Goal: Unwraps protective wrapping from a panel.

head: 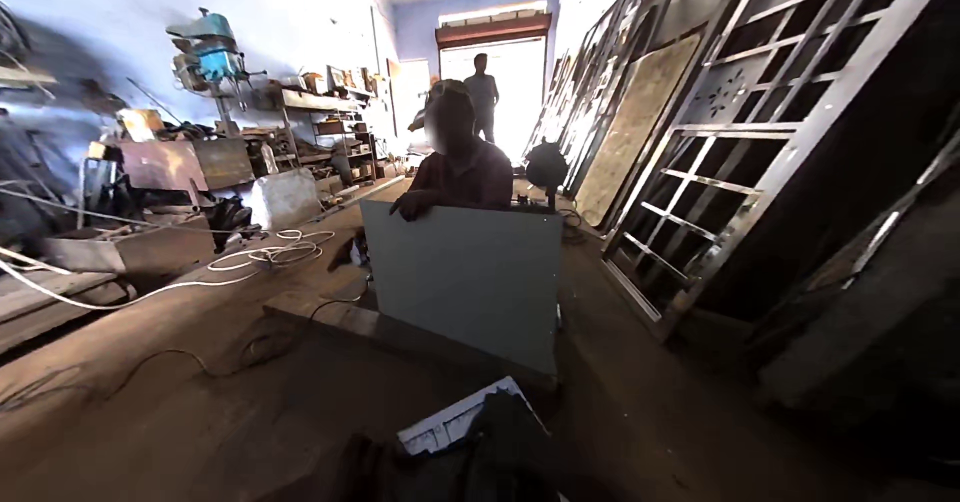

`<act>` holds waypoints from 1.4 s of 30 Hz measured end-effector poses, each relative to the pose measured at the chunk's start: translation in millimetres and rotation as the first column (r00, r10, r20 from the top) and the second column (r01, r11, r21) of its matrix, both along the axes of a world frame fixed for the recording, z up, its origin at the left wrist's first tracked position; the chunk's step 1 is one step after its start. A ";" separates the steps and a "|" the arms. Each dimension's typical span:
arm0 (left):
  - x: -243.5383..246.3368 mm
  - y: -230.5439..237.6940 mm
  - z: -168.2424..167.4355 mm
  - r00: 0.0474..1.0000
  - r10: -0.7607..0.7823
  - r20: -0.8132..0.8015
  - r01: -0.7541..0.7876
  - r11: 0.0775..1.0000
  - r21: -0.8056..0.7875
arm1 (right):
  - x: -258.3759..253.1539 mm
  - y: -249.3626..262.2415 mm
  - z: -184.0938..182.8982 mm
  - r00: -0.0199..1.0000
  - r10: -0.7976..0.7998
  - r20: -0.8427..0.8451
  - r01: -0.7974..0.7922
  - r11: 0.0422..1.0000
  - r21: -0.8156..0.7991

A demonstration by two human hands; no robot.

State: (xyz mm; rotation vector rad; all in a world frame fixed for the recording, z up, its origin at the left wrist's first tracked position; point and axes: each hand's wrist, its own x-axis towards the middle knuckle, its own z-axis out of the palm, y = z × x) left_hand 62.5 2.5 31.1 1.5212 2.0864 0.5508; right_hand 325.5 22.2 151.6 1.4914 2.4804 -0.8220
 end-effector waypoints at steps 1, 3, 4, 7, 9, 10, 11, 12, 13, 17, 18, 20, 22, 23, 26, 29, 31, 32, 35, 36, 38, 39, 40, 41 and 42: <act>-6.8 2.7 1.7 1.000 0.010 -0.029 -0.009 1.000 0.020 | 1.7 0.9 3.4 0.999 -0.016 -0.042 0.016 1.000 -0.003; -15.5 -0.8 2.4 0.999 0.004 -0.039 -0.003 1.000 0.028 | 1.1 -2.2 5.6 0.993 -0.064 -0.098 0.063 0.998 -0.015; -18.8 -3.2 -1.4 0.999 -0.001 -0.045 0.002 0.999 0.036 | -0.3 -4.7 4.7 0.991 -0.088 -0.101 0.088 0.996 -0.009; -21.1 -10.8 -1.9 0.999 0.009 -0.052 -0.009 1.000 0.018 | -3.3 -8.2 -2.3 0.956 -0.236 -0.172 0.254 0.963 0.087; -16.4 -21.5 8.8 0.999 0.035 -0.034 -0.035 0.999 0.011 | -4.3 -7.4 -6.2 0.907 -0.322 -0.273 0.360 0.927 0.104; -11.5 -28.1 17.0 0.998 0.060 -0.023 -0.060 0.998 -0.010 | -5.2 -8.1 -10.1 0.859 -0.334 -0.389 0.401 0.910 0.104; -5.6 -34.8 26.2 0.997 0.080 -0.002 -0.080 0.996 -0.033 | -6.7 -8.2 -16.9 0.784 -0.293 -0.547 0.418 0.900 0.118; -2.9 -38.7 28.5 0.997 0.080 0.006 -0.080 0.996 -0.038 | -9.7 -5.3 -26.8 0.688 -0.197 -0.699 0.399 0.907 0.137; -5.9 -37.2 18.6 0.997 0.080 -0.010 -0.079 0.997 0.014 | -14.7 0.9 -39.2 0.626 -0.065 -0.777 0.329 0.925 0.188; -6.9 -29.7 11.6 0.996 0.089 -0.022 -0.089 0.996 -0.001 | -69.9 -22.5 -44.9 0.909 0.052 -0.414 0.001 0.992 0.127; -4.8 -30.2 12.0 0.994 0.097 -0.042 -0.098 0.995 -0.033 | -86.7 -20.8 -54.4 0.950 0.108 -0.292 -0.071 0.988 0.134; -2.6 -30.9 19.6 0.993 0.085 -0.085 -0.096 0.985 -0.140 | -112.7 -13.9 -72.4 0.991 0.110 -0.070 -0.100 0.986 0.132; -7.6 -27.0 15.4 0.992 0.069 -0.101 -0.084 0.985 -0.152 | -127.8 -9.5 -87.2 0.997 0.067 0.043 -0.071 0.992 0.103; -9.4 -26.1 14.2 0.993 0.048 -0.107 -0.064 0.986 -0.152 | -132.2 -9.6 -91.1 0.996 0.056 0.069 -0.063 0.993 0.101; -16.6 -19.6 -8.9 0.990 -0.019 -0.142 0.008 0.997 -0.080 | -136.5 -11.1 -97.2 0.991 0.055 0.121 -0.068 0.991 0.112; -14.6 -12.2 -18.2 0.979 -0.088 -0.184 0.076 0.994 -0.074 | -130.2 -7.1 -91.2 0.989 0.045 0.143 -0.065 0.988 0.142; 0.7 -21.0 11.9 0.981 -0.099 -0.169 0.069 0.982 -0.174 | -119.3 -3.6 -85.2 0.989 0.043 0.141 -0.063 0.988 0.139; 6.5 -25.8 25.5 0.986 -0.067 -0.150 0.036 0.979 -0.201 | -111.6 -1.6 -84.4 0.988 0.040 0.147 -0.059 0.990 0.131; 13.4 -32.0 42.8 0.993 0.014 -0.115 -0.041 0.970 -0.238 | -77.2 7.3 -102.2 0.990 0.017 0.137 -0.028 0.997 0.074; 14.6 -31.8 44.0 0.995 0.022 -0.099 -0.045 0.970 -0.237 | -65.2 10.3 -111.0 0.994 0.005 0.107 -0.012 0.998 0.064; 9.8 -23.1 21.7 0.992 0.026 -0.120 -0.047 0.983 -0.178 | -48.7 12.0 -118.6 0.998 -0.016 0.064 0.013 0.999 0.043; 2.5 -14.5 -0.9 0.987 0.025 -0.157 -0.046 0.990 -0.132 | -42.9 11.4 -120.4 0.999 -0.022 0.045 0.020 0.999 0.041; -2.3 -8.7 -13.3 0.985 0.024 -0.170 -0.045 0.992 -0.122 | -38.3 10.0 -120.9 0.999 -0.027 0.022 0.026 0.999 0.031; -4.8 -5.8 -18.7 0.983 0.023 -0.182 -0.048 0.990 -0.135 | -34.0 7.2 -121.0 1.000 -0.028 0.001 0.028 0.999 0.018; -5.7 -4.6 -20.9 0.982 0.019 -0.190 -0.049 0.986 -0.157 | -29.4 3.1 -120.3 0.999 -0.029 -0.019 0.029 1.000 -0.001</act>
